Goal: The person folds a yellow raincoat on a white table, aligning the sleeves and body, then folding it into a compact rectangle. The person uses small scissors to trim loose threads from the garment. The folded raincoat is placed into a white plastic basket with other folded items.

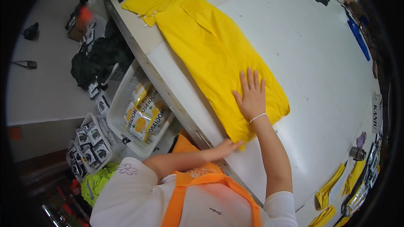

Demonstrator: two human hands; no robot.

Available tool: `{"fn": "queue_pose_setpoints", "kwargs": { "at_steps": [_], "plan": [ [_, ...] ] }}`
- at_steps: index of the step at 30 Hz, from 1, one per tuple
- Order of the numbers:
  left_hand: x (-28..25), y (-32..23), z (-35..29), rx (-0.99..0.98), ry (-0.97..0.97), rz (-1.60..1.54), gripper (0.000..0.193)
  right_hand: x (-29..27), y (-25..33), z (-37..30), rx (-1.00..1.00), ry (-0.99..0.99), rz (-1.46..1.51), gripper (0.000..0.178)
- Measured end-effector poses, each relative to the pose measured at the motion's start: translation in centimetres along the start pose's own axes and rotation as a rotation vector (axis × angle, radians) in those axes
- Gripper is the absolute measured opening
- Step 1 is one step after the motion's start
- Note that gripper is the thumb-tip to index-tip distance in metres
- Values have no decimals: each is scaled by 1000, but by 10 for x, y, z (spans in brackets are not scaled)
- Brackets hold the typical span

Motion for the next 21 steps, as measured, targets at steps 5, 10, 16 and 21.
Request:
{"fn": "queue_pose_setpoints", "kwargs": {
  "at_steps": [5, 10, 16, 21],
  "plan": [
    [-89, -143, -36, -103, 369, 631, 33, 33, 0, 21, 74, 158, 10, 60],
    [-325, -361, 43, 653, -693, 970, 29, 25, 15, 136, 113, -58, 141, 44],
    [-419, -419, 202, 355, -422, 1607, 36, 92, 64, 248, 296, 166, 350, 42],
    [-470, -421, 238, 138, -36, 861, 39, 95, 111, 315, 127, -43, 609, 39]
  ]
}}
Point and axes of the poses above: each hand's wrist, its own z-axis towards the middle knuckle, its own x-axis out of the palm, y = z × x, the point moved 9 cm from there along z, towards the middle knuckle, and after that the axes turned 1 degree about z, right-handed, at the moved point
